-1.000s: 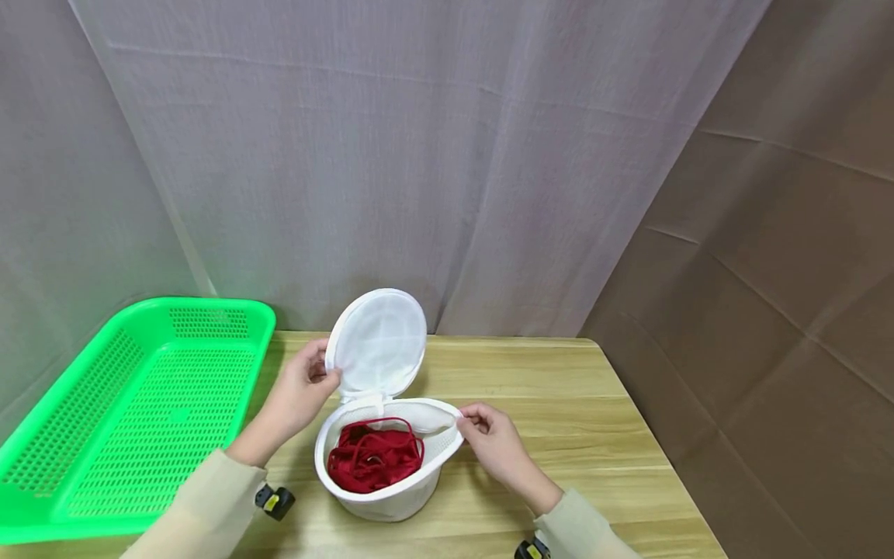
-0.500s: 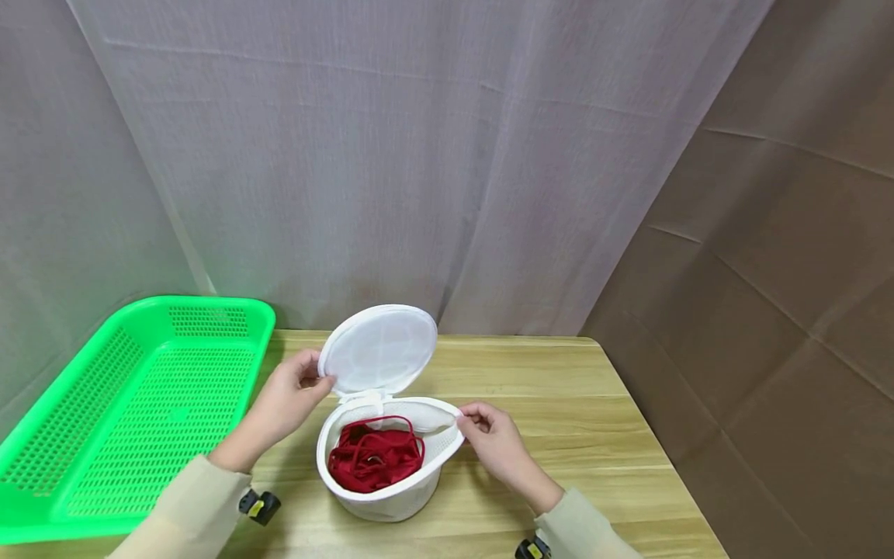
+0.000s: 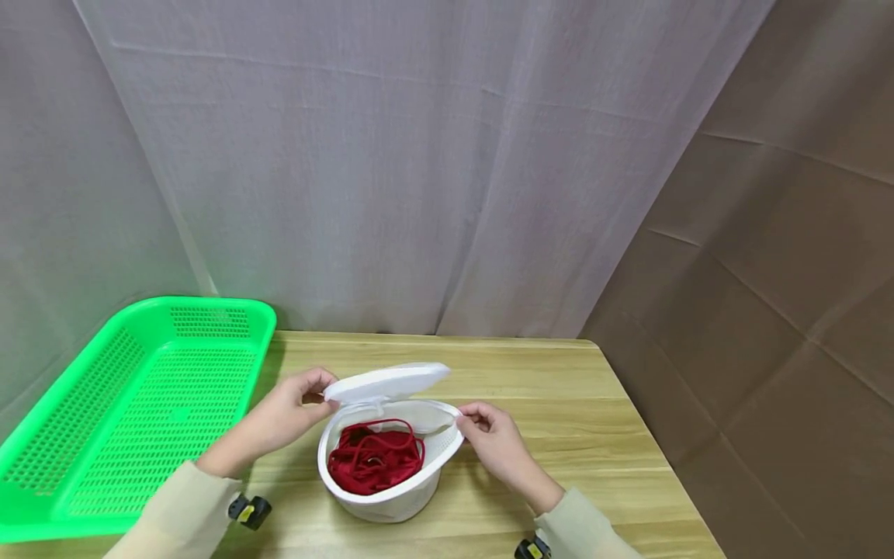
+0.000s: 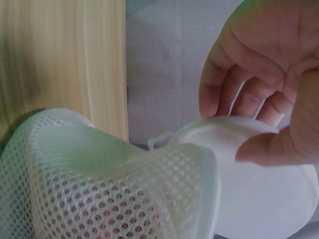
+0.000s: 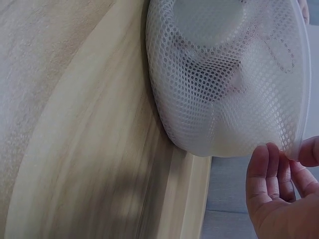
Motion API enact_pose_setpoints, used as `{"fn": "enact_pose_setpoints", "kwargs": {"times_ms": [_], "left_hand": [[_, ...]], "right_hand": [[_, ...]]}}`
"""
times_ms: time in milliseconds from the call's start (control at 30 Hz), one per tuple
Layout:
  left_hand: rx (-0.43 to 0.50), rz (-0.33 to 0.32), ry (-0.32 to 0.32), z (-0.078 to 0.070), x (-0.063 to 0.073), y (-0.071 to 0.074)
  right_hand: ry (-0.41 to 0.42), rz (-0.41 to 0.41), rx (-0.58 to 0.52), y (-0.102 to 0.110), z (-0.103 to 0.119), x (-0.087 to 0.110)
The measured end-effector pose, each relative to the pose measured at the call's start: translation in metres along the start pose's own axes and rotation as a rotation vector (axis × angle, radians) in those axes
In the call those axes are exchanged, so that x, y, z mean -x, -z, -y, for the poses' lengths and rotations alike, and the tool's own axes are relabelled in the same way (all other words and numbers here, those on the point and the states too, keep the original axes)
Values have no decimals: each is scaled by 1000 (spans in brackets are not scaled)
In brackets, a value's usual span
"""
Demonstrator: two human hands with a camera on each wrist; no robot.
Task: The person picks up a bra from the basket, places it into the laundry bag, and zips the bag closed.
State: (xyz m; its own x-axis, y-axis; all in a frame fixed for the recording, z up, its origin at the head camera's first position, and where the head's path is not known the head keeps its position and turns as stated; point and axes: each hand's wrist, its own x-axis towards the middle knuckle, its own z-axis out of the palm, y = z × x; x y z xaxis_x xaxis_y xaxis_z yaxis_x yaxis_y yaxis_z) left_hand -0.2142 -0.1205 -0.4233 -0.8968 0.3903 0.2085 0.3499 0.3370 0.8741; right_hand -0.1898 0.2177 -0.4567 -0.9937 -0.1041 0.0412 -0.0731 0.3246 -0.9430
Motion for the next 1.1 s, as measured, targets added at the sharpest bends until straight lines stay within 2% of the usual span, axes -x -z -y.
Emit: {"fn": "enact_pose_setpoints", "kwargs": {"times_ms": [133, 200, 467, 600, 733, 867, 1100], "left_hand": [[34, 62, 12, -1, 5, 4], [37, 70, 18, -3, 6, 4], [3, -38, 128, -3, 4, -3], [11, -44, 152, -3, 3, -10], [27, -12, 192, -6, 1, -16], [-8, 32, 187, -5, 0, -22], [-27, 76, 113, -2, -1, -30]], "right_hand": [[11, -11, -7, 1, 1, 2], [11, -21, -9, 1, 1, 2], [-12, -19, 17, 1, -2, 1], [-14, -17, 11, 1, 0, 3], [-13, -19, -4, 1, 2, 4], [-18, -20, -2, 1, 1, 4], [-28, 3, 4, 0, -2, 4]]}}
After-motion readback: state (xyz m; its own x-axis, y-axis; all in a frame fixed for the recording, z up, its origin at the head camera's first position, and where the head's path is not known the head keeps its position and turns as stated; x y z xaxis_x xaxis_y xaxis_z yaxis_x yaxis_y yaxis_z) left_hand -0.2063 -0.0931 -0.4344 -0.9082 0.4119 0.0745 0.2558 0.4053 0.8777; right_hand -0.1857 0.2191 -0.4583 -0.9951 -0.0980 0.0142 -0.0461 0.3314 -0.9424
